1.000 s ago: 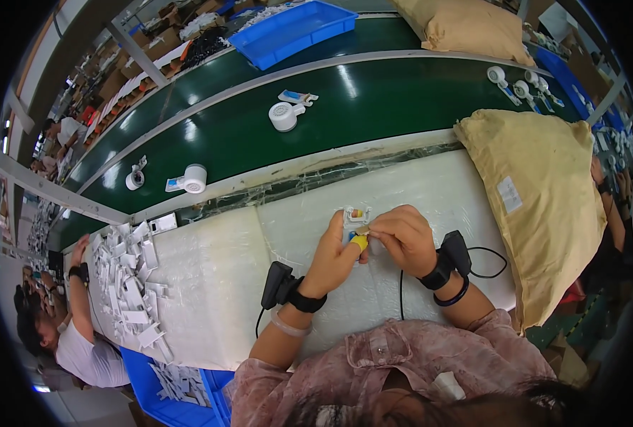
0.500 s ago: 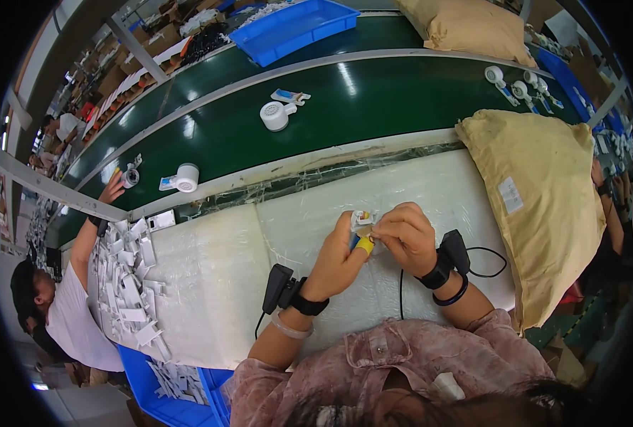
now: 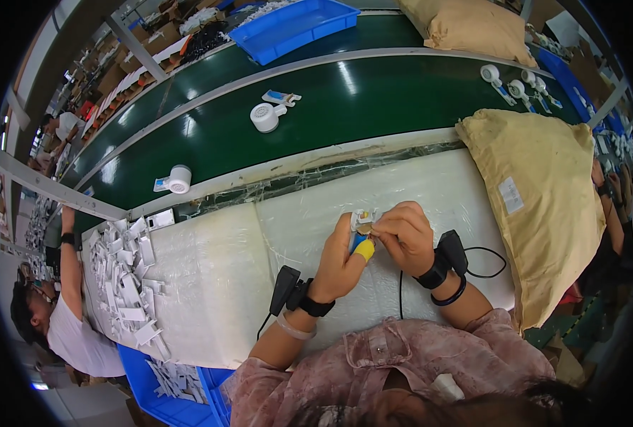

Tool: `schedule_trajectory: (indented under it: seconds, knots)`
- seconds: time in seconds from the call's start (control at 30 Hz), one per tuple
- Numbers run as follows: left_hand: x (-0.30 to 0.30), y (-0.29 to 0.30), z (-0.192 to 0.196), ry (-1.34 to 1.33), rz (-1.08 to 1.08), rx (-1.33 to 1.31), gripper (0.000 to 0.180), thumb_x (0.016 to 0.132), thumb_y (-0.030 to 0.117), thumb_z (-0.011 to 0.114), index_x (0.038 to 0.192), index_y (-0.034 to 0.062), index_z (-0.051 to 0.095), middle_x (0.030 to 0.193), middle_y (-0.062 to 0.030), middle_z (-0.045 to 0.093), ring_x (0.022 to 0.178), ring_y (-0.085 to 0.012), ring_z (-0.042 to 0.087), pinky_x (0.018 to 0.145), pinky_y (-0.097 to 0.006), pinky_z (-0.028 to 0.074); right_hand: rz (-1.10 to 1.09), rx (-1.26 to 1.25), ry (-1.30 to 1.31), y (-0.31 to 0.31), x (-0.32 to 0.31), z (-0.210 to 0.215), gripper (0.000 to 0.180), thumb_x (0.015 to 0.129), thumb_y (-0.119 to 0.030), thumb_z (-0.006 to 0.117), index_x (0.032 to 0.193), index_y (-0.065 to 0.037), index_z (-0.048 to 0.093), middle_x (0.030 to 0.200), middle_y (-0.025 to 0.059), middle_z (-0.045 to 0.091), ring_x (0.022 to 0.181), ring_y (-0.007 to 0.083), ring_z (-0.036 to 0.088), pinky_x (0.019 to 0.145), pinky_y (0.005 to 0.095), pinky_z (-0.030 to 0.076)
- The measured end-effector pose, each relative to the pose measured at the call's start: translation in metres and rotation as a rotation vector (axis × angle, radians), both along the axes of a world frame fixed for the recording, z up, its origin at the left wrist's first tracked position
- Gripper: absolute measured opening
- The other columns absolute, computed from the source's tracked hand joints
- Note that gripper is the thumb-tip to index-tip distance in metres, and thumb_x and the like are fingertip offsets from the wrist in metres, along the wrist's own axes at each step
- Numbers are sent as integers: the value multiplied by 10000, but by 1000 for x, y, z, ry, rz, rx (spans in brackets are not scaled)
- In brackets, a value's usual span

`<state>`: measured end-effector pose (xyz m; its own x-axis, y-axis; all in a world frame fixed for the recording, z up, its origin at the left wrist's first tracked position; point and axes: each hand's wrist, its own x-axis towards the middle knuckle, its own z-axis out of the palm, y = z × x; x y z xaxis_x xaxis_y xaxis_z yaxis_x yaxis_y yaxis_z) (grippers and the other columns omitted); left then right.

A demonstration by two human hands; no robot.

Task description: Assembling small electronic components into plastic housings on a factory production line.

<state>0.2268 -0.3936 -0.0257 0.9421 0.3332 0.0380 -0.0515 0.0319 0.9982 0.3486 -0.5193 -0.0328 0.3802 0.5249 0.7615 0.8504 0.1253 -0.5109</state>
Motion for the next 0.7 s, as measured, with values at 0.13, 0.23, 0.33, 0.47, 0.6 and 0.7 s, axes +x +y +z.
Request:
schedule_trajectory:
  seconds: [0.13, 0.23, 0.33, 0.47, 0.6, 0.7]
  knots:
    - [1, -2, -1, -56, -10, 60, 258, 927, 84, 495, 1171, 7, 461, 906, -92, 579, 749, -162, 559, 668, -278, 463, 16, -2, -13, 0, 1, 4, 276, 656, 24, 761, 896, -82, 677, 869, 45, 650, 775, 235, 587, 736, 341, 460]
    - [3, -5, 0, -72, 12, 100, 215, 992, 137, 469, 1171, 18, 466, 863, -31, 550, 665, -75, 512, 588, -226, 449, 20, 8, -21, 0, 3, 3, 281, 651, 31, 756, 895, -83, 676, 869, 47, 651, 777, 241, 589, 732, 344, 466]
    - [4, -8, -1, -63, 44, 144, 220, 1010, 170, 470, 1169, 19, 471, 831, -28, 551, 652, -73, 513, 579, -222, 443, 24, 4, -7, -1, 3, 3, 280, 650, 36, 752, 892, -82, 675, 867, 49, 649, 779, 249, 591, 722, 349, 473]
    - [3, -7, -3, -66, 55, 167, 224, 1016, 180, 471, 1171, 19, 476, 821, -28, 556, 649, -72, 519, 575, -221, 440, 34, 0, 10, -1, 3, 3, 274, 653, 36, 750, 888, -81, 674, 865, 50, 648, 778, 255, 592, 715, 352, 478]
    - [3, -7, 0, -53, 52, 182, 224, 1015, 177, 470, 1174, 18, 475, 821, -30, 562, 650, -73, 521, 574, -224, 442, 38, 1, 19, -1, 2, 3, 266, 653, 36, 749, 879, -80, 668, 859, 51, 645, 772, 255, 593, 711, 351, 475]
    - [2, -7, 0, -67, 50, 193, 220, 1017, 175, 464, 1170, 17, 476, 823, -32, 567, 650, -75, 523, 571, -228, 444, 33, 6, 19, 0, 1, 2, 264, 651, 38, 750, 870, -79, 662, 852, 51, 643, 763, 253, 593, 708, 352, 473]
